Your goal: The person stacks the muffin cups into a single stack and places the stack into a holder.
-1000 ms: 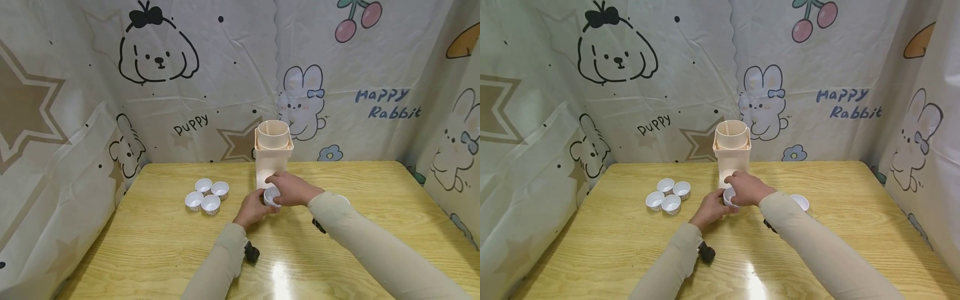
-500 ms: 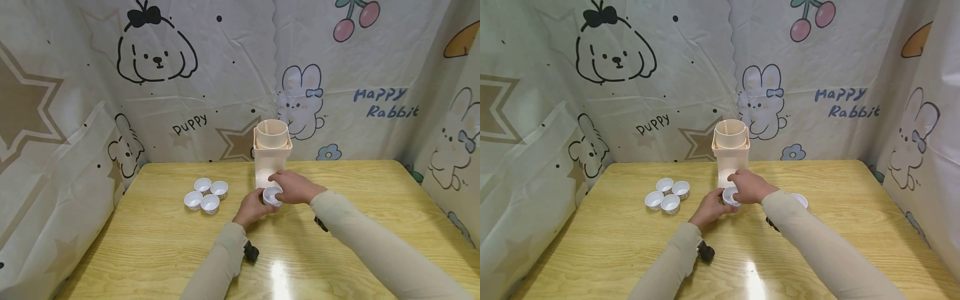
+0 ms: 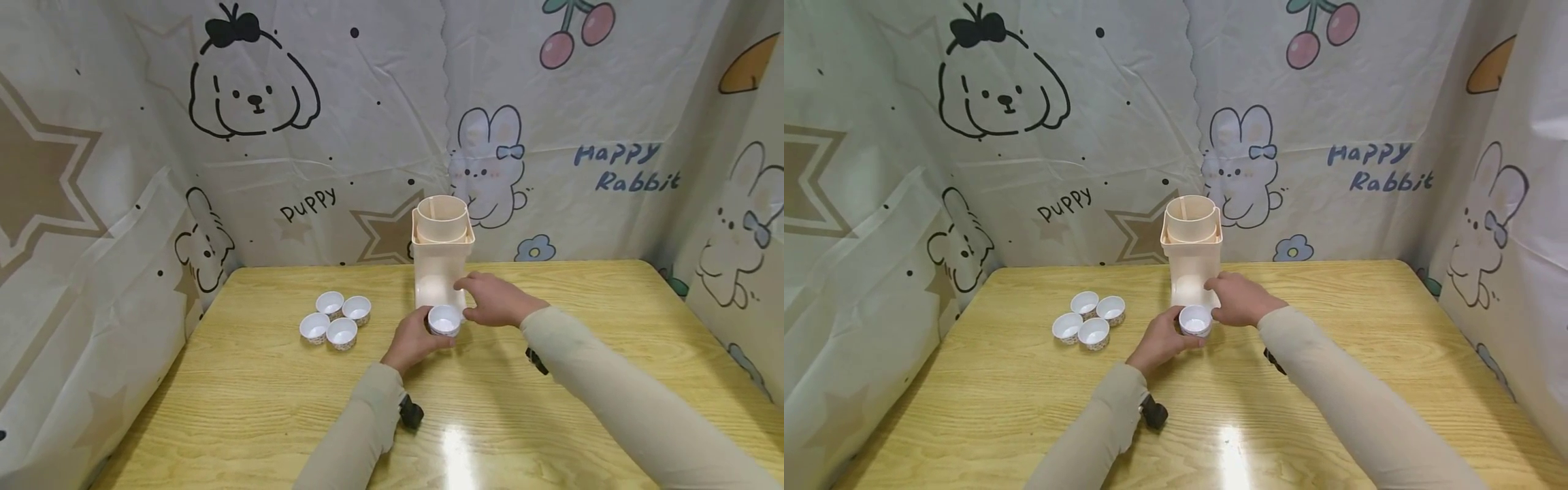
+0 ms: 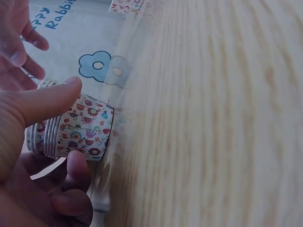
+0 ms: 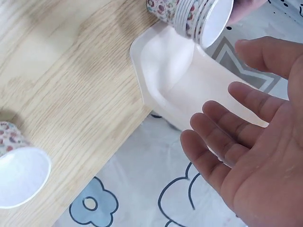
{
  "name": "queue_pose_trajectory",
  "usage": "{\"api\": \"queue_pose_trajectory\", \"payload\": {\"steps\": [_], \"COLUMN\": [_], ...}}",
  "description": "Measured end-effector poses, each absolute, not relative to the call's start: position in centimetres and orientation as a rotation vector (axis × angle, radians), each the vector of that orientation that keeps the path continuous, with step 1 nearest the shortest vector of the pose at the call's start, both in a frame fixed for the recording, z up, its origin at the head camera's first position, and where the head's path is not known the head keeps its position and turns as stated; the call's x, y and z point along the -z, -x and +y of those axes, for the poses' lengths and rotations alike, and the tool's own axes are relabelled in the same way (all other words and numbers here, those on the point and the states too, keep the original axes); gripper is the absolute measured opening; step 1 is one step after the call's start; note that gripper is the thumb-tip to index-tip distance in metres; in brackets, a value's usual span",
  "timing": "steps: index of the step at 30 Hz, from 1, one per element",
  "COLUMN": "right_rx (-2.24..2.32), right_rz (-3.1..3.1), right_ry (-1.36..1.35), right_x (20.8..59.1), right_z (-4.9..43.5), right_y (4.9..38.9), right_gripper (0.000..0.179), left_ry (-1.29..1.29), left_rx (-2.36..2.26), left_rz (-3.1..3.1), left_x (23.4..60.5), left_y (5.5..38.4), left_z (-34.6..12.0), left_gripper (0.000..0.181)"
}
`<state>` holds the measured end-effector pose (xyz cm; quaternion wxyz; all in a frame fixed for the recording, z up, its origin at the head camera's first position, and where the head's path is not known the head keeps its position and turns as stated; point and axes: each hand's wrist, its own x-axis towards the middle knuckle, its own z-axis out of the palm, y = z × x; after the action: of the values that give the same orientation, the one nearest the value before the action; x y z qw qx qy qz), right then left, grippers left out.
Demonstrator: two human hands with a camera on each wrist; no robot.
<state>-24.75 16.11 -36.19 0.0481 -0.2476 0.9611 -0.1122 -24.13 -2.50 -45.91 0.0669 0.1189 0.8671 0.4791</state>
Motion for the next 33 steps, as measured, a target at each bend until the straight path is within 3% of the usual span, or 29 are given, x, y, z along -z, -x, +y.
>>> {"api": "queue_pose_trajectory", "payload": {"steps": [22,33], "right_rx": [0.212,0.239], "right_rz": [2.855,2.744], "right_ry": [0.473,0.426], "right_x": [36.1,36.3], "right_z": [23.4,25.5], "right_y": [25.3,24.5], "right_gripper": [0.052,0.066], "left_ry": [-0.346,-0.345], "left_rx": [-1.418,-1.406], "left_rz": [2.668,2.677], "left_x": [45.7,46.0], "left_y": [24.3,24.5], "left_z": [-2.6,-2.6], "left_gripper": [0.060,0.059]}}
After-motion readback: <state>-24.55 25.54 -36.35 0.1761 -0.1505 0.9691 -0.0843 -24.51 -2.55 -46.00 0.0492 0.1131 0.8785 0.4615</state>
